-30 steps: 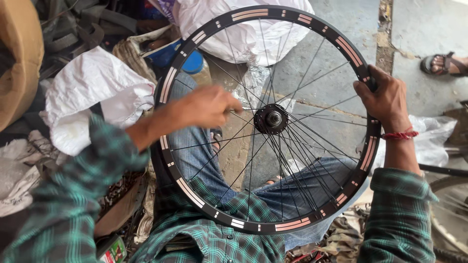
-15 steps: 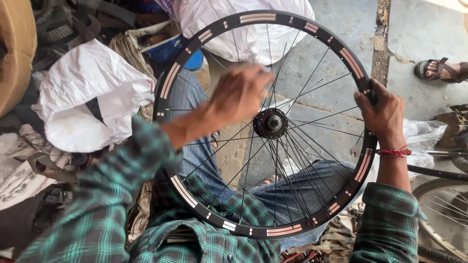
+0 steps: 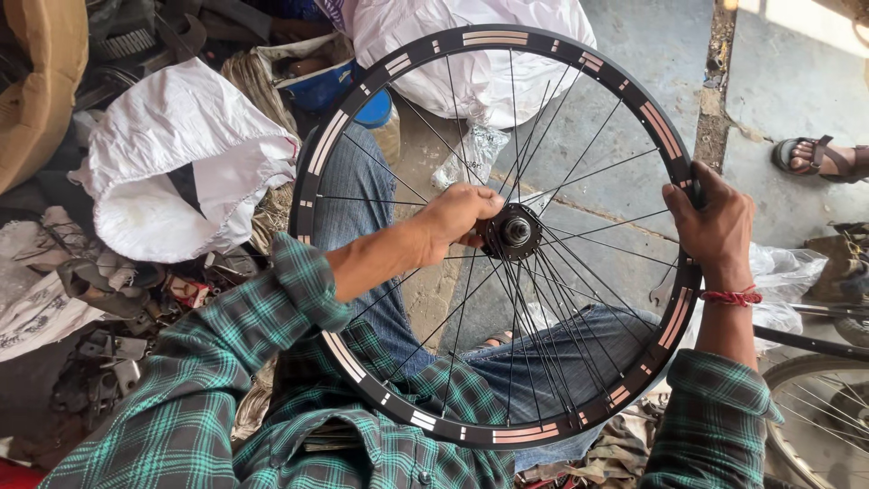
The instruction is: The person laces a bicycle wheel by hand, inserting spokes through the hub and rim and threading them in a cross pattern. The person rotates the wheel to access different sections and continues adding spokes until the wheel is fully laced.
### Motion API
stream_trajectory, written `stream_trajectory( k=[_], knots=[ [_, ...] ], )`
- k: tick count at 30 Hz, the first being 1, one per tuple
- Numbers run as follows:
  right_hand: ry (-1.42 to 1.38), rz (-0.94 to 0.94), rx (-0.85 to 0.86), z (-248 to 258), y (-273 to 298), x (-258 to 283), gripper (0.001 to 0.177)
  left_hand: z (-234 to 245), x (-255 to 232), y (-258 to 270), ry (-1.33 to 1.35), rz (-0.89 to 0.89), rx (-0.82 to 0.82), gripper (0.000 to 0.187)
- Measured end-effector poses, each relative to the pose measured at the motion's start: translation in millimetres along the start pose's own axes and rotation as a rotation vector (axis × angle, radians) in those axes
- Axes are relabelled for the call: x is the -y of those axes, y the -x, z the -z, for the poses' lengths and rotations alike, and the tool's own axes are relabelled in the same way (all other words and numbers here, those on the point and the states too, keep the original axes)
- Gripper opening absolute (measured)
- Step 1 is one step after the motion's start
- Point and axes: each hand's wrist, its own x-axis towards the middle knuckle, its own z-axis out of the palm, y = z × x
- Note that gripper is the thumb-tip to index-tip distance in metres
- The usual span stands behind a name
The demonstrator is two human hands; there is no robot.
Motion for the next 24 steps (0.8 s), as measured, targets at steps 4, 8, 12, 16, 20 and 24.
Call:
stream_trajectory(
  k=[4,8,12,16,20,24],
  knots=[
    [-0.025,0.005,-0.014,3,3,2,0.037,-4,-10,-14,-0.031,-0.040,-0.025,0.020],
    [-0.032,0.027,-0.023,2,3,4,0.040,-4,-26,-30,-0.179,-0.004,0.012,0.020],
    [-0.051,-0.006,-0.005,0,0,6,0.041,-9,-43,-46,-0.203,-0.103,0.231,0.027],
    [-0.047,-0.024,-0.006,0,-2,4,0.043,-8,-48,-50,-0.053,-0.052,0.103,0.032],
    [-0.065,-0.048,-0.006,-4,0,-4,0.045,1,-44,-51,0.032,-0.047,0.096,0.029],
    [-0.084,-0.014,-0.034,-10,-5,-7,0.047,-1,-37,-70,0.022,-0.073,0.015,0.021]
  ],
)
